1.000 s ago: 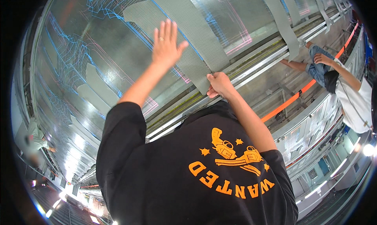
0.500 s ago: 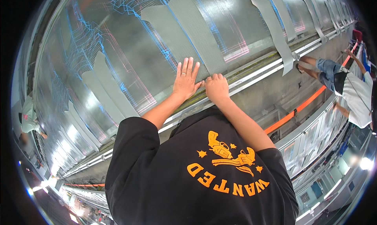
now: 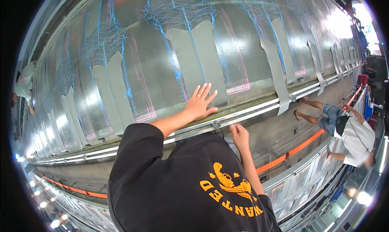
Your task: The person repeatedly places and smooths a gray textured sheet onto a large, curved, transparent surface marked with blue and red lines. The person aligns the sheet with the markings and presses it down with both hands to ensure adhesion, repeating this process for multiple sections of the surface.
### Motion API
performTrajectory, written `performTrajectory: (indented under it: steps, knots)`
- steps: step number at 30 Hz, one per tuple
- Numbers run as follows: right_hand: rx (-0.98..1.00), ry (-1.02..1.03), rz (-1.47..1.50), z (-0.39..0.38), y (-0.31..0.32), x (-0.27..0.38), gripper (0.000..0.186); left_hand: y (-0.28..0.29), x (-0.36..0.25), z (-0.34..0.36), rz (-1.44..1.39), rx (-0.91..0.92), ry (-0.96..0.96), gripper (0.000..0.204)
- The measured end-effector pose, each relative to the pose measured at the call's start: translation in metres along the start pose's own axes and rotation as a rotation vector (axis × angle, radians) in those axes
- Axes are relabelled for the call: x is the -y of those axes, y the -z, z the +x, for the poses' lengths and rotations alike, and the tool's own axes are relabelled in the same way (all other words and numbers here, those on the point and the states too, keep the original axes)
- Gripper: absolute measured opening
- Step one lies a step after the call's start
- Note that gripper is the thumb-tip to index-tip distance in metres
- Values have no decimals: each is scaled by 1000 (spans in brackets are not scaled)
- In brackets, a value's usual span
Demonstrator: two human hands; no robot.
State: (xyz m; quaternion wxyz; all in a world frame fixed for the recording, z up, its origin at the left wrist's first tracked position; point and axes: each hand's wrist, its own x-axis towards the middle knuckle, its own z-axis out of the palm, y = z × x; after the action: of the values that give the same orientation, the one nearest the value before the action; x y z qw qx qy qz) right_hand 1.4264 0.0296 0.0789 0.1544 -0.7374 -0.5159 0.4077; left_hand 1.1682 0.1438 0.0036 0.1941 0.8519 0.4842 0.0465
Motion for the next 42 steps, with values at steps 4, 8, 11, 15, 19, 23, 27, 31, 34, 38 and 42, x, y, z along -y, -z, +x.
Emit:
performTrajectory:
  steps: [4, 8, 11, 15, 19, 23, 27, 31, 34, 38, 42]
  knots:
    - [-34, -80, 44, -22, 10, -33, 29, 5, 60, 84, 93, -144, 143, 85]
    - [-27, -200, -42, -41, 22, -61, 29, 29, 127, 144, 134, -253, 311, 82]
    - [-78, -299, -27, -64, 22, -116, 29, 45, 168, 165, 156, -319, 476, 80]
    - [-207, -512, 240, -91, 25, -150, 30, 68, 162, 180, 209, -256, 595, 81]
    - [-170, -535, 279, -89, 28, -163, 29, 64, 151, 165, 208, -262, 643, 83]
    - [-156, -394, 223, -47, 39, -171, 28, 25, 88, 125, 185, -312, 402, 86]
    - [-216, -241, 445, 22, 76, -174, 24, 0, 12, 41, 157, -191, 204, 87]
    - [-441, -285, 509, 93, 127, -171, 39, -5, -27, -15, 152, -78, 258, 90]
    - [-619, -276, 223, 135, 186, -213, 62, -22, -48, -7, 125, -62, 287, 96]
    - [-567, -309, 281, 172, 228, -222, 89, -22, -48, -5, 241, -28, 344, 103]
    - [-190, -252, 753, 183, 251, -228, 73, -6, -75, -1, 217, 138, 485, 105]
